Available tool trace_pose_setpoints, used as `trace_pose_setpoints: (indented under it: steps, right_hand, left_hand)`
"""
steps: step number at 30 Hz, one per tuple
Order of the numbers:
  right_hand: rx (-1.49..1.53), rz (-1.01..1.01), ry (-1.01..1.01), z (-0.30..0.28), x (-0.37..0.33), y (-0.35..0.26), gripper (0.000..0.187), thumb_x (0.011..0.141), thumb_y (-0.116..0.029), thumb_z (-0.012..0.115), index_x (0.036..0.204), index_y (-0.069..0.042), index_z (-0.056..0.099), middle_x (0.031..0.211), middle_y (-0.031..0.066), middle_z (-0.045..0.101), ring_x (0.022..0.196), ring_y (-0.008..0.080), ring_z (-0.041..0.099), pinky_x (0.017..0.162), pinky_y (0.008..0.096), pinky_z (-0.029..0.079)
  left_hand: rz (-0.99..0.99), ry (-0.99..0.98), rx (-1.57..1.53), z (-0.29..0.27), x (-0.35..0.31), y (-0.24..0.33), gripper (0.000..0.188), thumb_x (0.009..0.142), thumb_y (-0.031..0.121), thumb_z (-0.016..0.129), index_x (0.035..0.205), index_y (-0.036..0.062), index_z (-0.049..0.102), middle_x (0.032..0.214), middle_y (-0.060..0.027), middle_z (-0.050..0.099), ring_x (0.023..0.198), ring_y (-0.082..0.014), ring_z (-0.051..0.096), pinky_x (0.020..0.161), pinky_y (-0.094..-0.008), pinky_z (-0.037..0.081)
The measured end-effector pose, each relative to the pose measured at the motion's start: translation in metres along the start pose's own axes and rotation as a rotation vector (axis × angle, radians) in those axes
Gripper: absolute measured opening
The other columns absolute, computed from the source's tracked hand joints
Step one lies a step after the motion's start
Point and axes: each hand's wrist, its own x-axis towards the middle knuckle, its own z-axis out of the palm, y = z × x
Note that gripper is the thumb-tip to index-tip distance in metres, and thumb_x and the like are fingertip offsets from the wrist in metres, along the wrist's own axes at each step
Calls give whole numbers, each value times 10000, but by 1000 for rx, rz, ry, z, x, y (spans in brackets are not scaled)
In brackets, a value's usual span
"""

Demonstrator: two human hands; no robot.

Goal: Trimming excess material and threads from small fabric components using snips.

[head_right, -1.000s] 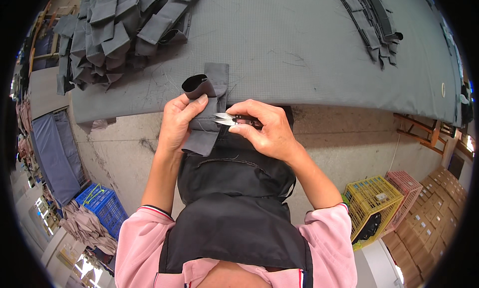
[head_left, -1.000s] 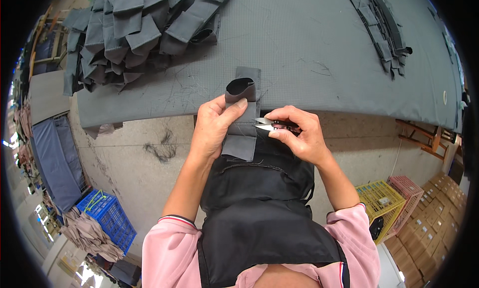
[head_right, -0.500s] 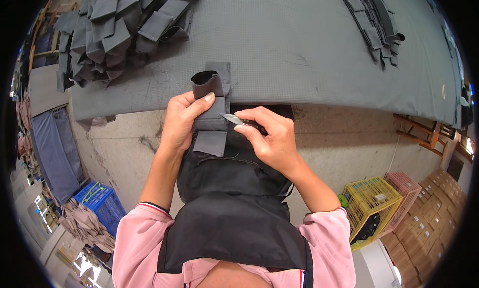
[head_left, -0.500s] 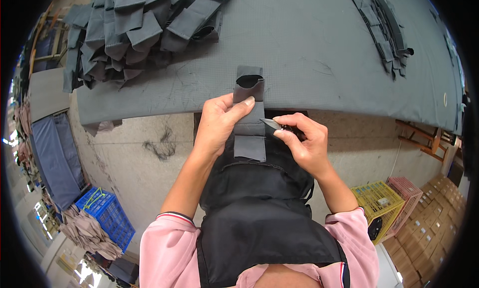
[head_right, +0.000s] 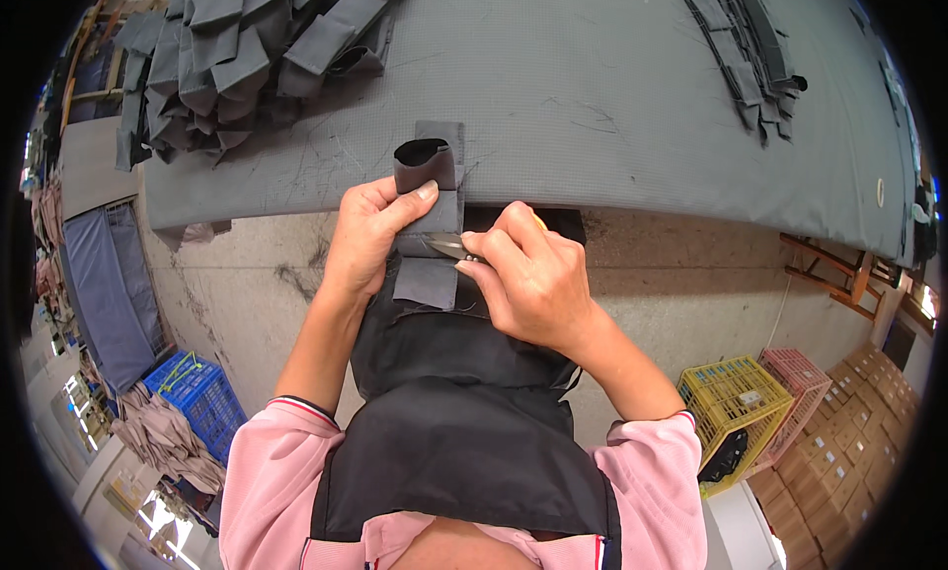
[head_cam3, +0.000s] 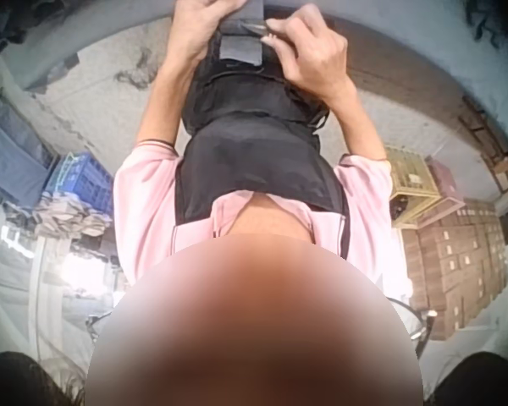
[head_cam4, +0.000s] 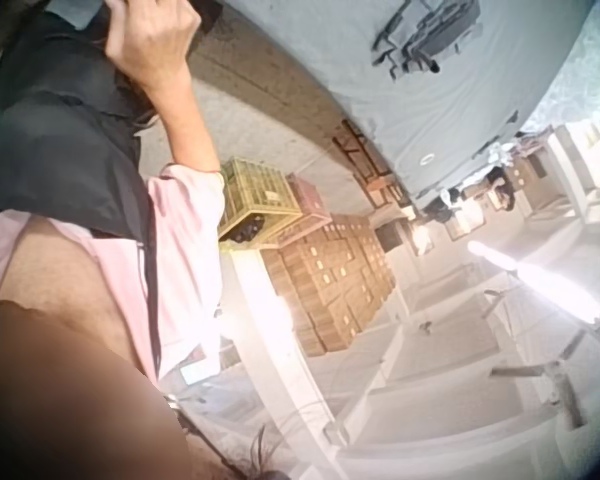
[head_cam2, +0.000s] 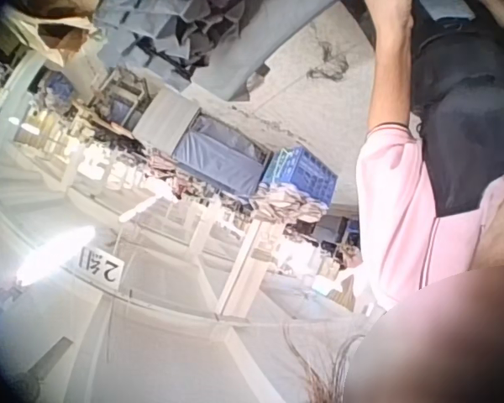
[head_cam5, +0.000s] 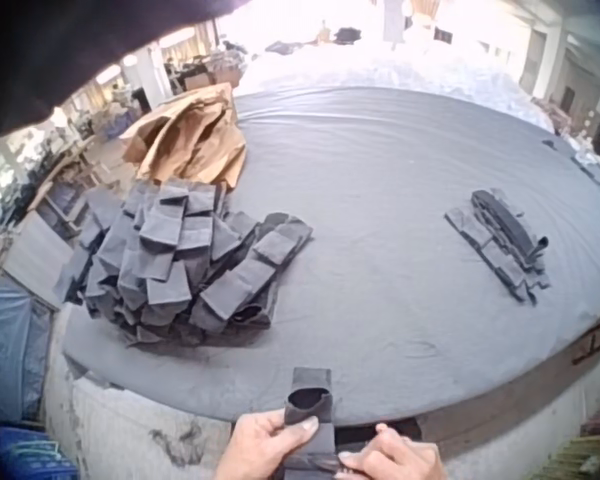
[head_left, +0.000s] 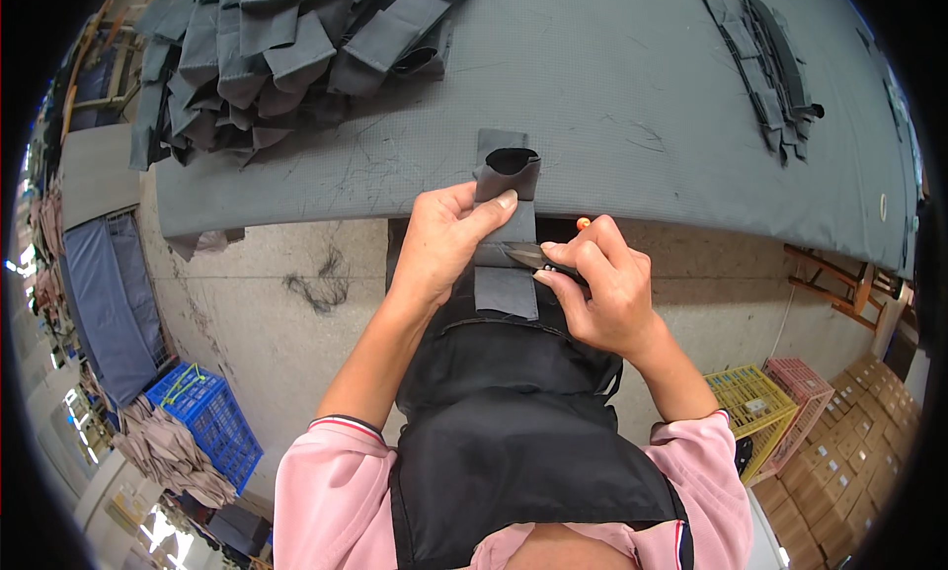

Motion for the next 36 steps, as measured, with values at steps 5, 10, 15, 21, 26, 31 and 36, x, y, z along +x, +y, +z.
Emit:
trace_pose_setpoints:
  steps: [5, 10, 15, 21, 26, 31, 36]
  right_hand:
    - [38, 51, -19, 2, 2, -1, 256, 626, -46, 749, 842, -23, 613, 730, 75, 512, 548, 192, 547, 465, 286, 437]
    - [1, -14, 11, 5, 1, -1, 254, 624, -45, 751, 836, -25, 611, 728, 76, 505, 558, 197, 549, 469, 297, 441]
    - [74, 122, -39, 2, 4, -6, 243, 644, -39, 748, 836, -20, 601, 750, 73, 500, 559, 204, 550, 475, 304, 449]
    - [73, 139, 18, 8, 0, -10, 235, 657, -40, 745, 838, -18, 596, 754, 73, 494, 546, 203, 546, 467, 301, 446]
    - [-15, 114, 17, 9, -4, -12, 223, 660, -48, 748, 824, -16, 600, 732, 73, 485, 533, 207, 540, 466, 305, 442]
    - [-167, 56, 2, 7, -6, -16, 214, 666, -37, 751, 829, -12, 614, 719, 75, 479, 521, 209, 522, 468, 298, 432]
    - [175, 305, 149, -6, -6, -18, 227, 678, 1, 741, 876, -10, 630, 743, 81, 496, 538, 177, 501, 467, 285, 415]
  left_hand:
    - [5, 10, 22, -1, 1, -3, 214, 864, 125, 634, 1001, -37, 662, 868, -20, 663, 771, -41, 554, 709, -196, 435]
    - [1, 10, 13, -1, 1, -1, 209, 864, 124, 632, 995, -36, 664, 866, -23, 664, 770, -40, 555, 707, -195, 435]
    - [6, 1, 18, -3, 0, -2, 210, 863, 124, 633, 992, -39, 663, 861, -22, 664, 764, -40, 555, 700, -195, 436]
    - [-9, -9, 7, -3, 1, -3, 212, 864, 125, 632, 995, -39, 661, 858, -13, 658, 751, -31, 548, 689, -186, 430]
    - [2, -1, -15, -2, 1, -6, 213, 864, 126, 633, 990, -43, 659, 855, -13, 655, 748, -28, 546, 686, -182, 427]
    - [-1, 17, -21, 0, 0, -7, 194, 863, 122, 632, 969, -39, 660, 846, -13, 656, 744, -26, 545, 679, -183, 425]
    - [-21, 13, -40, -6, 0, -5, 186, 862, 123, 634, 962, -31, 660, 843, -9, 654, 753, -34, 545, 684, -193, 426]
